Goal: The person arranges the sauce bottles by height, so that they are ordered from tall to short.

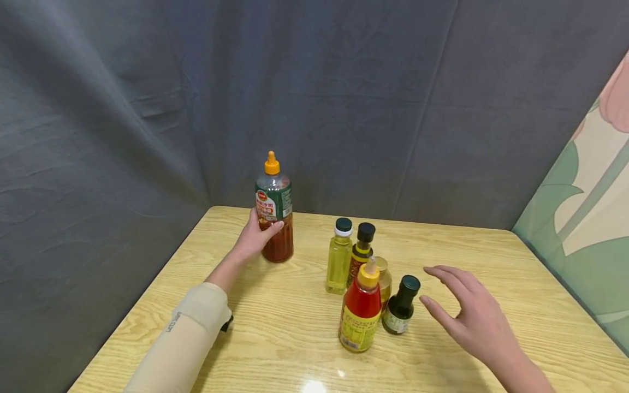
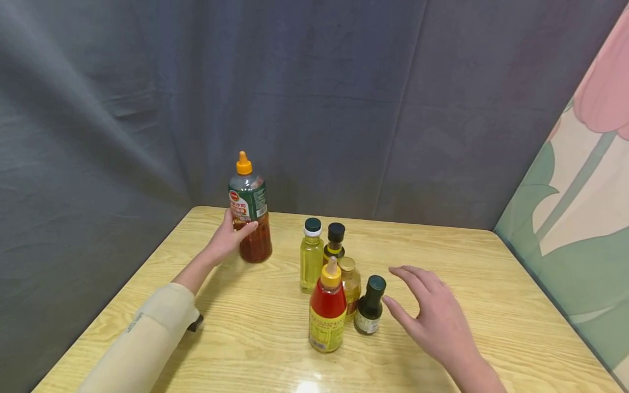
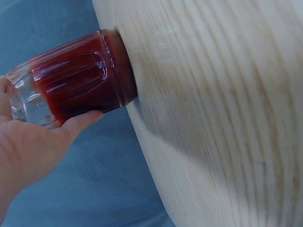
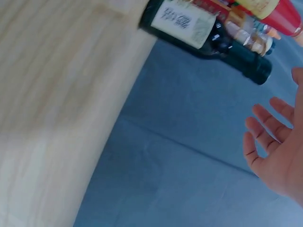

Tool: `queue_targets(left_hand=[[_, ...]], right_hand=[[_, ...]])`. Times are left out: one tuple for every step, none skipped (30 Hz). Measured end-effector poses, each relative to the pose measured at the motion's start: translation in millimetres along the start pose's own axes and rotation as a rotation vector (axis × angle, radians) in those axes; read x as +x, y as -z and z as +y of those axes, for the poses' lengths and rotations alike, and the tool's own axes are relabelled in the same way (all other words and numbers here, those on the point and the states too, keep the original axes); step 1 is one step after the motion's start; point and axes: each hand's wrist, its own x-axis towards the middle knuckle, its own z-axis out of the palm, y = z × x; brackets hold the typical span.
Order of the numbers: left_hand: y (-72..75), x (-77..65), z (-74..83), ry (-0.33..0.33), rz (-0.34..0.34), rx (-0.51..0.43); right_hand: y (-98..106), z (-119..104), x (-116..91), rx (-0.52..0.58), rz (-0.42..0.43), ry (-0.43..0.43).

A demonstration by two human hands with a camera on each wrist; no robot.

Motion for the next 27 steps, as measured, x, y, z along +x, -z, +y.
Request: queue_targets(left_hand=[[0.4,0.3,0.0,0.000,0.002,-0.001],[0.9,0.9,-0.1,-0.003,0.003,-0.001],[1.2,1.0,0.0,-0.003,0.005,-0.001],[1.6,1.2,0.1,-0.004,0.005,-0.003],[1.8,1.3,0.3,-0.001,0.006,-0.006],[2.1,1.4,0.4,-0.002,0.005,-0.007],[2.4,1.6,0.5,-0.003,0.004,-0.009],[2.7,1.9,0.3,-0.005,0.002,-0.009],[2.8,1.8,0.4,-0.004,0.002,-0.012],[3.0,2.0,0.2,-0.007,0.001,-0.012],[3.2,2.1,0.0,-0.008,0.000,-0.014],[3.3,2.1,-0.1,-0.010,0.000,-0.016],[3.3,2.1,-0.4,-0.010,0.001,-0.016],[3.1,1.9,-0.6,-0.008,0.005,-0.013],[2.9,1.7,-0.8,-0.006,0.008,-0.011],[2.6,1.4,-1.1,-0.005,0.011,-0.010],[2.2,1.3,-1.6,-0.007,0.012,-0.006],[1.8,1.1,-2.0,-0.005,0.015,-0.003],[1.2,1.2,-2.6,-0.007,0.015,-0.001],[0.5,1.4,-3.4,-0.008,0.015,-0.001],[-0.1,1.4,-3.8,-0.008,0.013,-0.003],[-0.5,1.4,-4.3,-0.010,0.011,-0.005],[-1.1,1.7,-4.7,-0.010,0.009,-0.006],[-1.5,1.7,-4.9,-0.006,0.009,-0.008],[-1.7,1.9,-5.0,-0.007,0.008,-0.009],[-1.9,1.8,-4.8,-0.003,0.008,-0.010],[-1.7,1.4,-4.3,-0.001,0.008,-0.010]], right_hand=[[0,-3,2,0.011,0.009,-0.001],[0,-7,4,0.027,0.015,-0.001],[0,-10,6,0.048,0.017,0.000],[0,-15,9,0.075,0.015,0.000],[0,-19,11,0.102,0.010,-0.001],[1,-24,14,0.131,0.002,-0.007],[1,-29,17,0.163,-0.009,-0.019],[1,-34,20,0.193,-0.021,-0.032],[1,-39,23,0.222,-0.034,-0.048],[1,-45,26,0.249,-0.049,-0.068],[1,-50,28,0.270,-0.064,-0.089],[1,-55,31,0.288,-0.080,-0.110],[0,-59,34,0.302,-0.096,-0.130],[0,-64,37,0.315,-0.112,-0.149],[-1,-68,39,0.324,-0.128,-0.167],[-2,-71,41,0.332,-0.142,-0.187],[-3,-74,43,0.336,-0.153,-0.204],[-4,-77,45,0.341,-0.164,-0.224],[-6,-79,46,0.345,-0.175,-0.245],[-7,-82,48,0.347,-0.188,-0.267],[-8,-83,49,0.343,-0.202,-0.289],[-9,-85,50,0.342,-0.215,-0.310],[-10,-86,51,0.341,-0.227,-0.327],[-11,-88,52,0.337,-0.237,-0.342],[-12,-89,53,0.334,-0.245,-0.352],[-13,-89,54,0.333,-0.252,-0.361],[-14,-90,56,0.333,-0.257,-0.365]])
